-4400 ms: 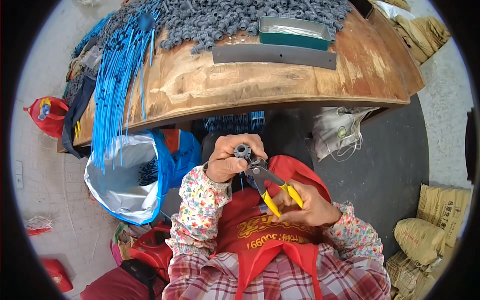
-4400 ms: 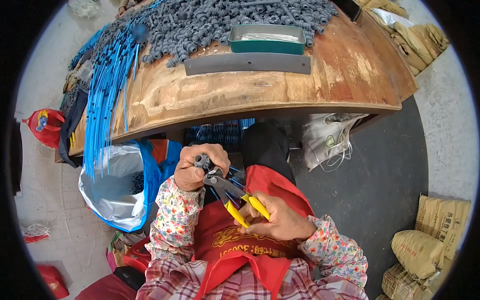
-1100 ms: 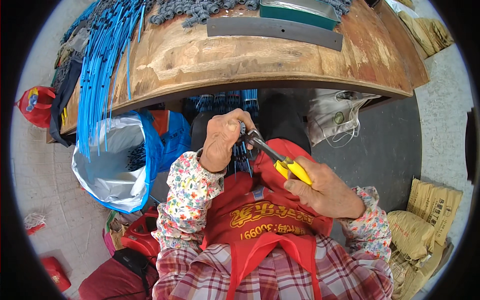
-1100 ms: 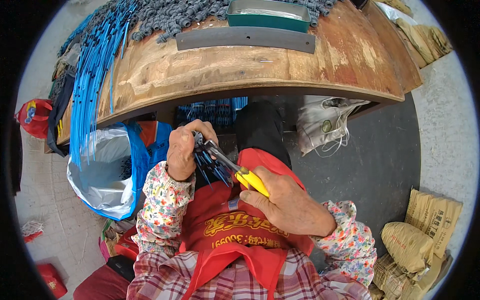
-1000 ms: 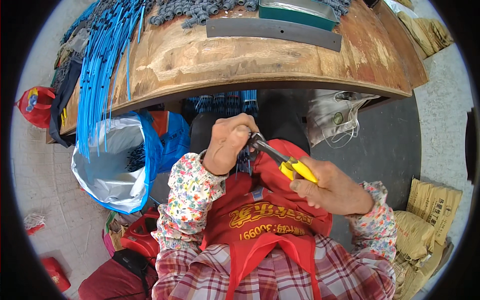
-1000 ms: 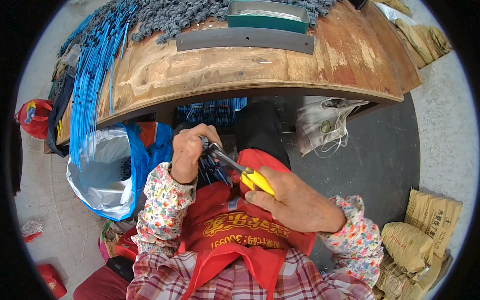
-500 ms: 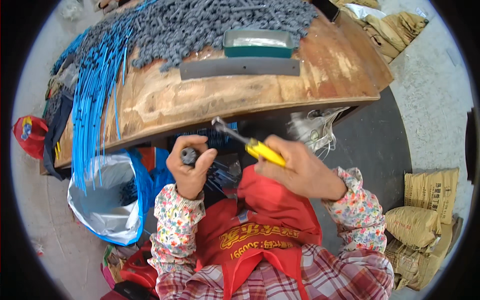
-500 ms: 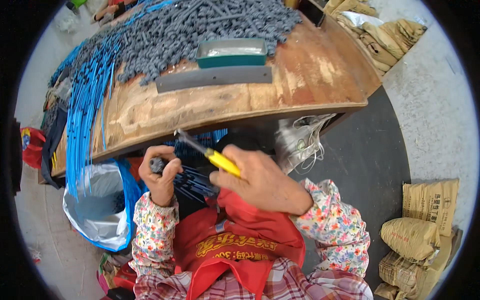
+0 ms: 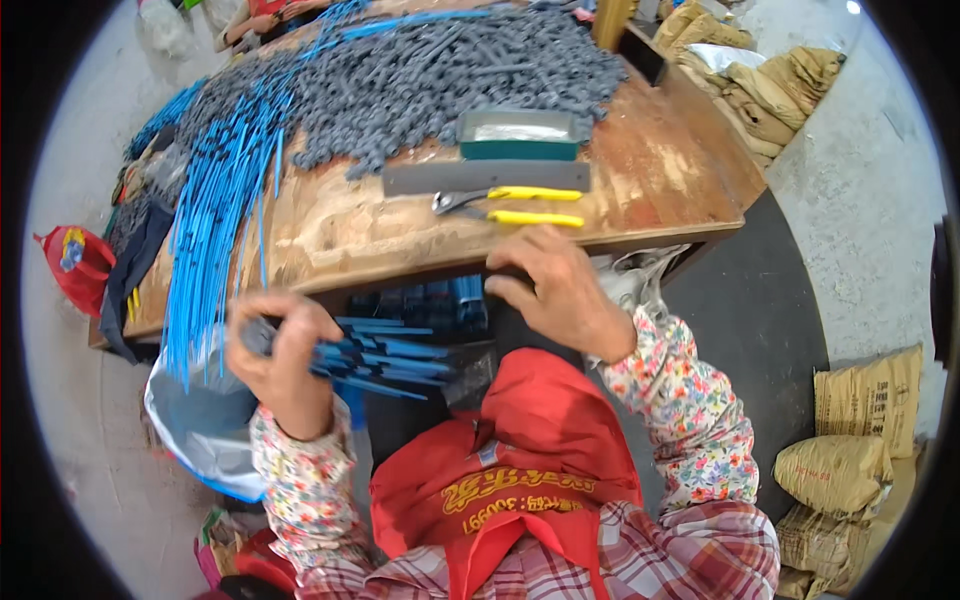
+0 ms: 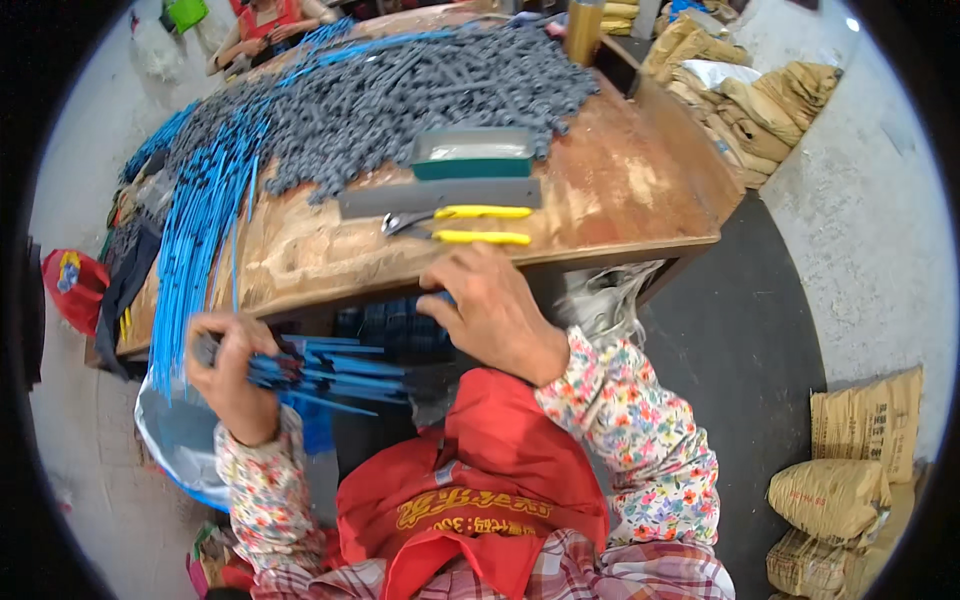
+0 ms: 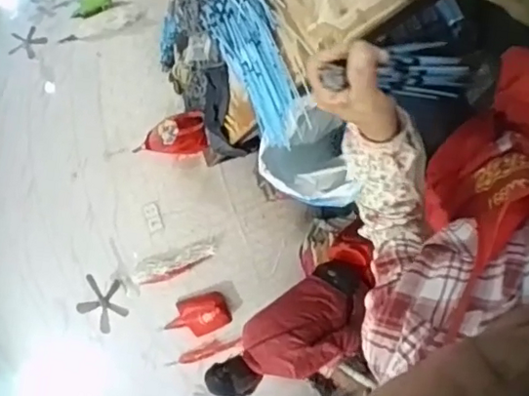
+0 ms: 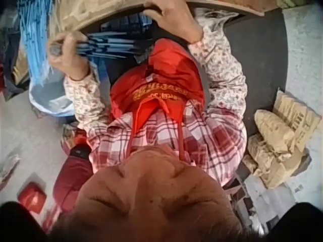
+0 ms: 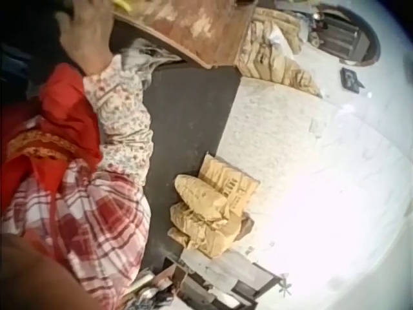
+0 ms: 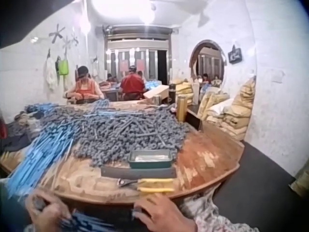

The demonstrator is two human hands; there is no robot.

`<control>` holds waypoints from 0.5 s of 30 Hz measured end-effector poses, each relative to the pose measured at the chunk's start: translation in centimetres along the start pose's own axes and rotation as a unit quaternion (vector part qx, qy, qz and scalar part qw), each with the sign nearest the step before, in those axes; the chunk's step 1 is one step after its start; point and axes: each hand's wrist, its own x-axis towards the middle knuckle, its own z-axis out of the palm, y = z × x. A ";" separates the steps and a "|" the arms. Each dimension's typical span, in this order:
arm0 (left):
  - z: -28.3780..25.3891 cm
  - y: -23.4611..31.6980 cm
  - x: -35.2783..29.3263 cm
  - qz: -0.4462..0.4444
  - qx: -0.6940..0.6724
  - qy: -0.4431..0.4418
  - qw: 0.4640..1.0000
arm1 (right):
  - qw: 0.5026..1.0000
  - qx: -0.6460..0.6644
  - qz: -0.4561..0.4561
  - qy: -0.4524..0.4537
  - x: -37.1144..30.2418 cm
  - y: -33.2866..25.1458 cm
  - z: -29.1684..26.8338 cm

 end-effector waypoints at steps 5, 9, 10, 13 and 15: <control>-4.8 3.6 6.9 0.022 -0.229 -0.080 0.970 | 0.858 0.423 0.189 -0.221 -5.7 -5.4 2.5; -10.4 6.7 11.9 -0.020 -0.306 -0.077 0.949 | 0.791 0.485 0.175 -0.331 -9.2 -9.3 4.6; -11.9 7.9 12.5 -0.027 -0.340 -0.072 0.937 | 0.778 0.502 0.153 -0.346 -9.9 -10.2 5.0; -13.0 6.9 13.1 -0.035 -0.400 -0.066 0.914 | 0.766 0.516 0.139 -0.359 -10.6 -10.5 5.5; -13.3 5.3 12.1 -0.033 -0.420 -0.037 0.906 | 0.772 0.533 0.185 -0.293 -10.1 -10.5 4.9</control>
